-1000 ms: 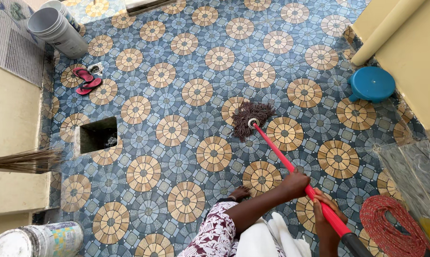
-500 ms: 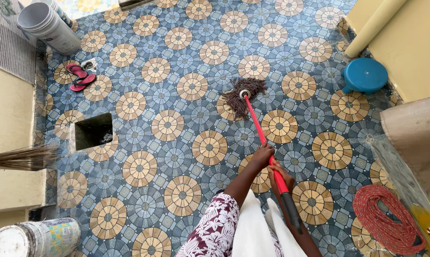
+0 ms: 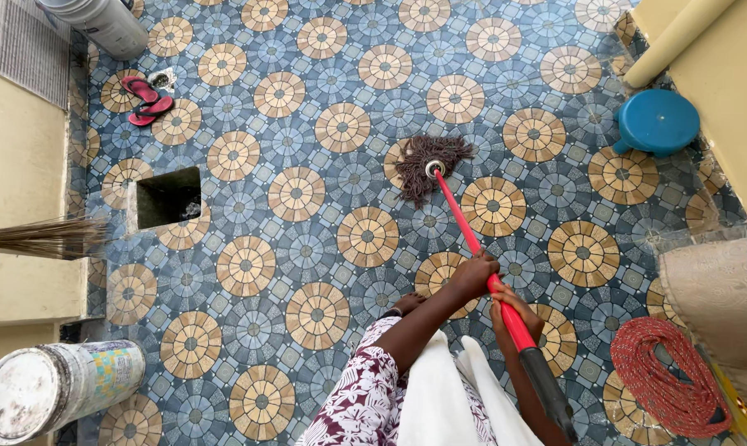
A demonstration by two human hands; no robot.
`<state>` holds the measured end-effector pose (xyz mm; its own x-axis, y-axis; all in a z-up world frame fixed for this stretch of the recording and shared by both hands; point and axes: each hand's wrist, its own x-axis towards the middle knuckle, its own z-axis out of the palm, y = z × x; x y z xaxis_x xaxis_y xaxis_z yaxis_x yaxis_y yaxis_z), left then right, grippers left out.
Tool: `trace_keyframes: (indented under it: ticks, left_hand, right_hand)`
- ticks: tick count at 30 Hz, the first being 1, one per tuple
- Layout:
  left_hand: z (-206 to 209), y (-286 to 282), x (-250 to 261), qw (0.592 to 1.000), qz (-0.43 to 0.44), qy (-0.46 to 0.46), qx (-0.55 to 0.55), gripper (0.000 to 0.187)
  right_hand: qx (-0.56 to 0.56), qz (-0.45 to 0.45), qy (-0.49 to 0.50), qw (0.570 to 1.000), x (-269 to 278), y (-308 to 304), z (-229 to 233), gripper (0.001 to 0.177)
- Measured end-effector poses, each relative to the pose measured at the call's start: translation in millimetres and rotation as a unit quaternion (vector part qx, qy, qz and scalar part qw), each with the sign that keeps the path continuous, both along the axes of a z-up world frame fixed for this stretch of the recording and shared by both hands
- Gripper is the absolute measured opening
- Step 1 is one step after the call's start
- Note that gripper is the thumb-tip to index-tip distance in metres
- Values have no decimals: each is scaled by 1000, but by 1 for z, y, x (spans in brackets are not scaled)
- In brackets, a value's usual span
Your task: The person mops a tiled floor using a mop, moving it across the surface to clean the area.
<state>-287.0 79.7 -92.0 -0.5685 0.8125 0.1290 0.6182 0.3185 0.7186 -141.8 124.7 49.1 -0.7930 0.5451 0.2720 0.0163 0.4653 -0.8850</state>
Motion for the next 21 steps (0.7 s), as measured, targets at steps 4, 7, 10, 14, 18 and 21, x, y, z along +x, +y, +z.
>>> trace_keyframes:
  ticks: [4, 7, 10, 14, 18, 21]
  left_hand:
    - [-8, -1, -31, 999, 24, 43, 22, 20]
    - [-11, -2, -46, 997, 23, 69, -8, 19]
    - [-10, 6, -50, 997, -4, 64, -44, 18]
    - [-2, 21, -30, 994, -48, 55, -79, 17]
    - [4, 18, -2, 995, -56, 43, -65, 16]
    - [4, 12, -3, 999, -27, 30, -22, 17]
  right_hand:
    - [40, 20, -20, 999, -21, 4, -27, 15]
    - [38, 36, -9, 999, -35, 5, -36, 20]
    - [22, 33, -31, 999, -38, 3, -20, 18]
    - [26, 34, -50, 998, -13, 15, 32, 20]
    - [27, 24, -68, 997, 4, 17, 56, 21]
    - [-7, -31, 33, 999, -3, -2, 38, 19]
